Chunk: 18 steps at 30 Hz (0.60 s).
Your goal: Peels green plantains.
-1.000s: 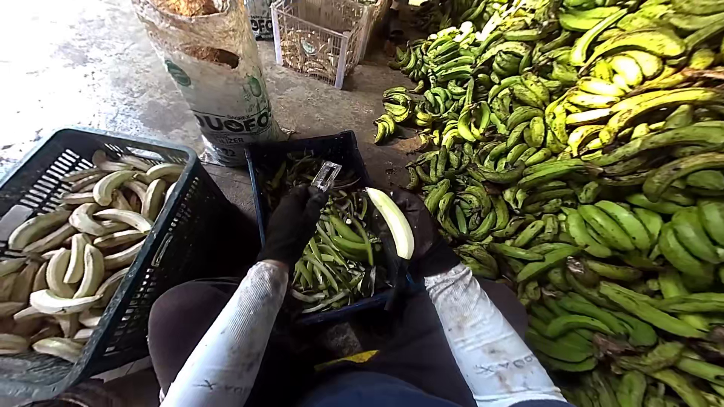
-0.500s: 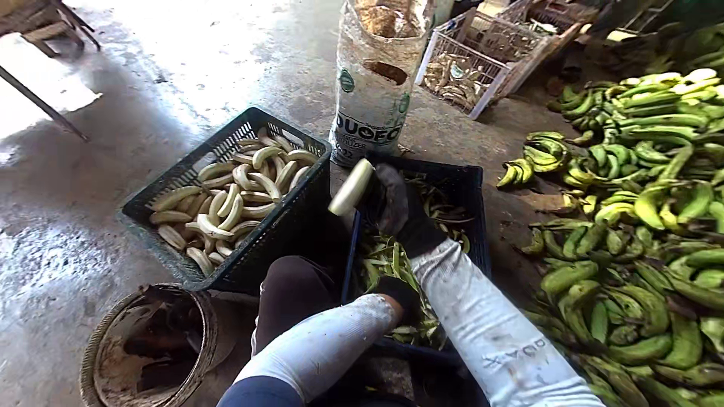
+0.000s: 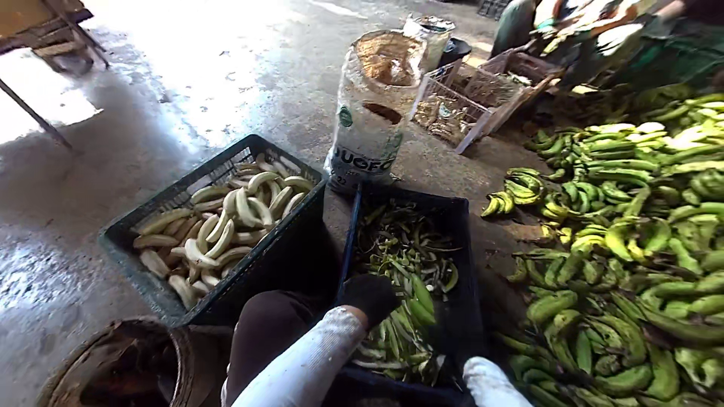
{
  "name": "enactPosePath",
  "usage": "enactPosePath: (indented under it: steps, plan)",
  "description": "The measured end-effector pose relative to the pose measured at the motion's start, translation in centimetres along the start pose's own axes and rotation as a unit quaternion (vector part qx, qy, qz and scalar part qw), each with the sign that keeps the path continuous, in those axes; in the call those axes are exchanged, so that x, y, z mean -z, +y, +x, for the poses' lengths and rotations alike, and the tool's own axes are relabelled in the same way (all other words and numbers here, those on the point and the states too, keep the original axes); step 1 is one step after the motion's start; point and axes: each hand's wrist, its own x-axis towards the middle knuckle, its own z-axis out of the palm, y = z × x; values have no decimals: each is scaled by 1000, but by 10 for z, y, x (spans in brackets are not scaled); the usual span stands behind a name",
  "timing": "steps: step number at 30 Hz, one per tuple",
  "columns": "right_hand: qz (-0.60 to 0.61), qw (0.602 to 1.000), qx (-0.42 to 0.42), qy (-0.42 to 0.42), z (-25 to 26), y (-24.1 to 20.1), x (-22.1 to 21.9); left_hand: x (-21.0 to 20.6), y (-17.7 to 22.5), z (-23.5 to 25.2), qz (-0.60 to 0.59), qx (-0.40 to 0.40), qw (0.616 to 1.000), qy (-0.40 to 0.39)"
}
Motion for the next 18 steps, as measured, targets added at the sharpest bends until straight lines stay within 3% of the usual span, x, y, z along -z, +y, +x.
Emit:
enactPosePath:
  steps: [6,9,13,18]
  plan:
    - [77,996,-19,36,10,13,-24,-5,11,16,-32,-34,999,21]
    - [153,987,2,45,14,23,-10,-8,15,24,-81,-60,993,54]
    - [315,945,20,84,-3,9,31,-6,35,16,-68,-89,990,88]
    - [427,883,139,139,-46,-12,94,-24,32,21,54,-293,943,148]
